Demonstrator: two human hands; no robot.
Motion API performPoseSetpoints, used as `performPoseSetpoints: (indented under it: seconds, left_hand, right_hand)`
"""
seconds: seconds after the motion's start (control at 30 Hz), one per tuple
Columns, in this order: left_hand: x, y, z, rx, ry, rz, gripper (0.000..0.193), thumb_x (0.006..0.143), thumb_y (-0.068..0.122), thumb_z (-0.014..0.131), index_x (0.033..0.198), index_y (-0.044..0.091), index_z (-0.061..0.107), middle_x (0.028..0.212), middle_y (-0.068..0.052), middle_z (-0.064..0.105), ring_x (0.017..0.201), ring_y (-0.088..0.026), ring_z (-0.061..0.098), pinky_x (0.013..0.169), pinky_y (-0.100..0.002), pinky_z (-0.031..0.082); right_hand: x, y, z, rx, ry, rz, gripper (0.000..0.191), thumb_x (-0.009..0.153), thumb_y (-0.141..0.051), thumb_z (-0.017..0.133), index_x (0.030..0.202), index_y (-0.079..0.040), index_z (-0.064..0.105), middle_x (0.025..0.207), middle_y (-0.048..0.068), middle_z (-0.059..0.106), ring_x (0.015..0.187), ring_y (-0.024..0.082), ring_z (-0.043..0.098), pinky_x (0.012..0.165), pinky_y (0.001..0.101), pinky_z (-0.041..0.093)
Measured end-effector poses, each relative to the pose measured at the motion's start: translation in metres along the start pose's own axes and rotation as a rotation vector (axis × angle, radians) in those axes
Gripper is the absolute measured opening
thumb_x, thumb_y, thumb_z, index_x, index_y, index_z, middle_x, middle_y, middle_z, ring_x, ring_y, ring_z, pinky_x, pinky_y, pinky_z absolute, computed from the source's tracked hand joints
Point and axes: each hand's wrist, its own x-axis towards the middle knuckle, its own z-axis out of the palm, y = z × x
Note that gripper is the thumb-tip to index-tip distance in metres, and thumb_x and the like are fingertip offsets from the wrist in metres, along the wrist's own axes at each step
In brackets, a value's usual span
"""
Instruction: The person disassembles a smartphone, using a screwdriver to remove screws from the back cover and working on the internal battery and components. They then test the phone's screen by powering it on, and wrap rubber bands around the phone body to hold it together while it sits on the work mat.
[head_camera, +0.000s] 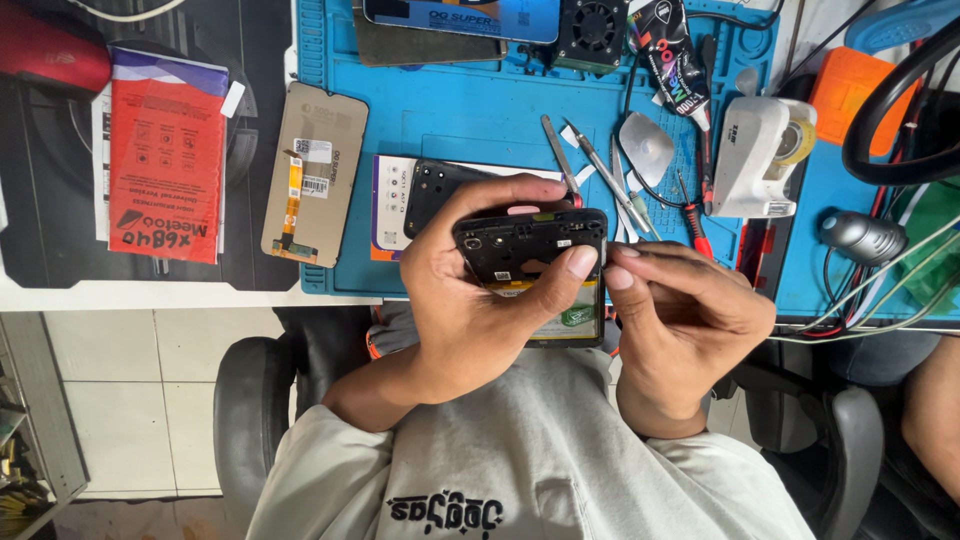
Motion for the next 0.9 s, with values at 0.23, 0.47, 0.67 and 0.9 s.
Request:
performPoseSetpoints:
  seconds: [0.23, 0.47, 0.67, 0.9]
  left_hand:
    - [0.001, 0.0, 0.001, 0.008, 0.009, 0.004, 0.037, 0.097, -0.002, 0.08, 0.128, -0.006, 0.06, 0.112, -0.011, 0.073, 0.1, -0.01, 0.073, 0.087, -0.023, 0.064]
    - [0.0, -0.002, 0.004, -0.01, 0.016, -0.02, 0.036, 0.097, -0.002, 0.08, 0.127, -0.006, 0.06, 0.109, -0.012, 0.074, 0.098, -0.01, 0.073, 0.085, -0.023, 0.064]
    - [-0.002, -0.004, 0.007, 0.01, 0.04, 0.012, 0.035, 0.098, -0.001, 0.08, 0.126, -0.006, 0.06, 0.111, -0.012, 0.074, 0.1, -0.01, 0.073, 0.089, -0.023, 0.064]
    - [-0.005, -0.005, 0.01, 0.048, 0.068, 0.049, 0.035, 0.098, 0.001, 0.081, 0.126, -0.005, 0.061, 0.111, -0.012, 0.074, 0.1, -0.01, 0.073, 0.088, -0.023, 0.064]
  right_hand:
    - [0.002, 0.002, 0.0, -0.007, -0.001, -0.011, 0.011, 0.094, 0.009, 0.082, 0.103, 0.006, 0.075, 0.095, 0.017, 0.076, 0.071, 0.006, 0.065, 0.061, 0.0127, 0.044]
    - [0.003, -0.003, 0.0, -0.032, -0.007, -0.049, 0.011, 0.096, 0.009, 0.081, 0.105, 0.006, 0.075, 0.097, 0.018, 0.076, 0.076, 0.009, 0.068, 0.064, 0.0139, 0.048]
    - [0.007, -0.012, 0.001, -0.131, -0.03, -0.126, 0.011, 0.098, 0.01, 0.08, 0.106, 0.007, 0.074, 0.097, 0.018, 0.075, 0.08, 0.013, 0.071, 0.067, 0.0165, 0.052]
    - [0.01, -0.016, 0.004, -0.208, -0.019, -0.156, 0.015, 0.096, 0.008, 0.082, 0.109, 0.006, 0.074, 0.093, 0.018, 0.075, 0.075, 0.013, 0.069, 0.063, 0.0161, 0.05]
